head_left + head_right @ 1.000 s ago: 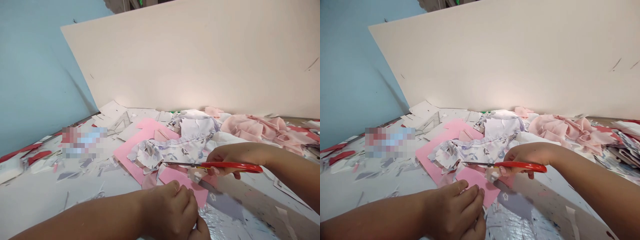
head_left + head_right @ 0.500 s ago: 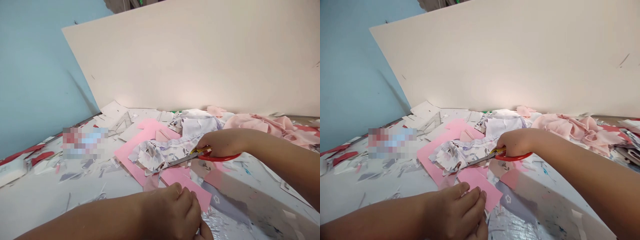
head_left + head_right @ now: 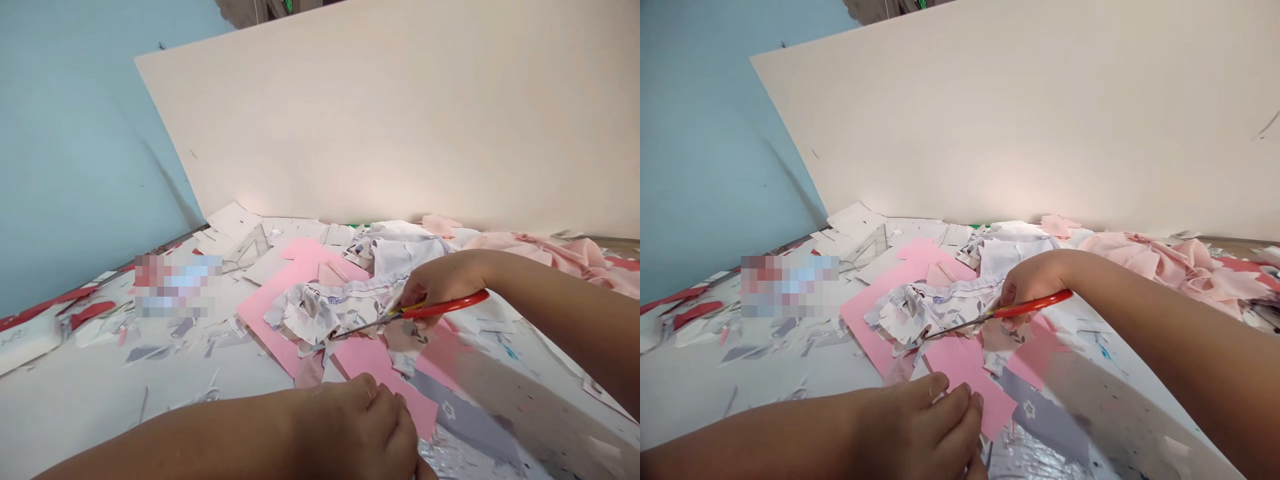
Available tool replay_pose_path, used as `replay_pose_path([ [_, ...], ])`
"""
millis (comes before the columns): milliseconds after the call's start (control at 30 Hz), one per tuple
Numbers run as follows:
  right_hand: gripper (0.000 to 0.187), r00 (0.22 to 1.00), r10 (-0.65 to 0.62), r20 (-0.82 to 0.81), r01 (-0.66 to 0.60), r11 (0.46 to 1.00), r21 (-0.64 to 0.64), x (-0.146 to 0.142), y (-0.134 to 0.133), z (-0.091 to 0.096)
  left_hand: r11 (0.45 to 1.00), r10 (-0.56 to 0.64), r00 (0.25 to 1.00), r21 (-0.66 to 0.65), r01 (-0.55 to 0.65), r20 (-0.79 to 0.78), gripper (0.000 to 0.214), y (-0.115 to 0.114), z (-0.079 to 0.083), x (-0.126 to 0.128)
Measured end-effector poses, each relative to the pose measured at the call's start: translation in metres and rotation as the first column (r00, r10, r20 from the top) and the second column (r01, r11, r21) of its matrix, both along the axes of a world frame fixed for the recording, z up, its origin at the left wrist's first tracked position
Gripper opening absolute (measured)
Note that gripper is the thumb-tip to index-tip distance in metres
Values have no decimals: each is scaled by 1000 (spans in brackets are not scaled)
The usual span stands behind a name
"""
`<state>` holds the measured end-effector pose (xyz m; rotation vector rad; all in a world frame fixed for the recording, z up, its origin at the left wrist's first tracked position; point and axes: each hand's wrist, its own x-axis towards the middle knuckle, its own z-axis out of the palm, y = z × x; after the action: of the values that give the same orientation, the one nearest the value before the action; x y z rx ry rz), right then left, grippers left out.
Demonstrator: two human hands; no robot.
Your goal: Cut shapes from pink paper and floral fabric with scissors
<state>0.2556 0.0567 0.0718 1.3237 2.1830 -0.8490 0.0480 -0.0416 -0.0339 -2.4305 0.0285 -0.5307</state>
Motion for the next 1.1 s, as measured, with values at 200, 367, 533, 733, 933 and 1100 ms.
replay_pose_path([
  [200, 24, 993, -104, -61, 94, 985, -143, 11, -1, -10, 1000, -13, 1000, -3, 13, 21, 7, 1, -3, 1],
  [367, 24, 977, -140, -164, 104, 972, -211, 25, -1, -15, 1000, -14, 1000, -6, 15, 16, 8, 0, -5, 1],
  [533, 23, 975, -160, -155, 123, 966, -226, 29, -2, -19, 1000, -5, 1000, 13, 6, -22, 12, 1, -6, 0],
  [733, 9, 988, -147, -45, 142, 986, -89, 33, -3, -8, 1000, -20, 1000, -5, 20, -8, 9, 1, -6, 0],
  [933, 14, 982, -183, -50, 173, 973, -149, 32, -5, -12, 1000, -31, 999, 6, 31, 21, 8, 1, -4, 0],
  [1100, 21, 963, -202, -177, 165, 965, -203, 26, -12, -19, 1000, -21, 1000, -6, 21, 0, 10, 1, -7, 0],
])
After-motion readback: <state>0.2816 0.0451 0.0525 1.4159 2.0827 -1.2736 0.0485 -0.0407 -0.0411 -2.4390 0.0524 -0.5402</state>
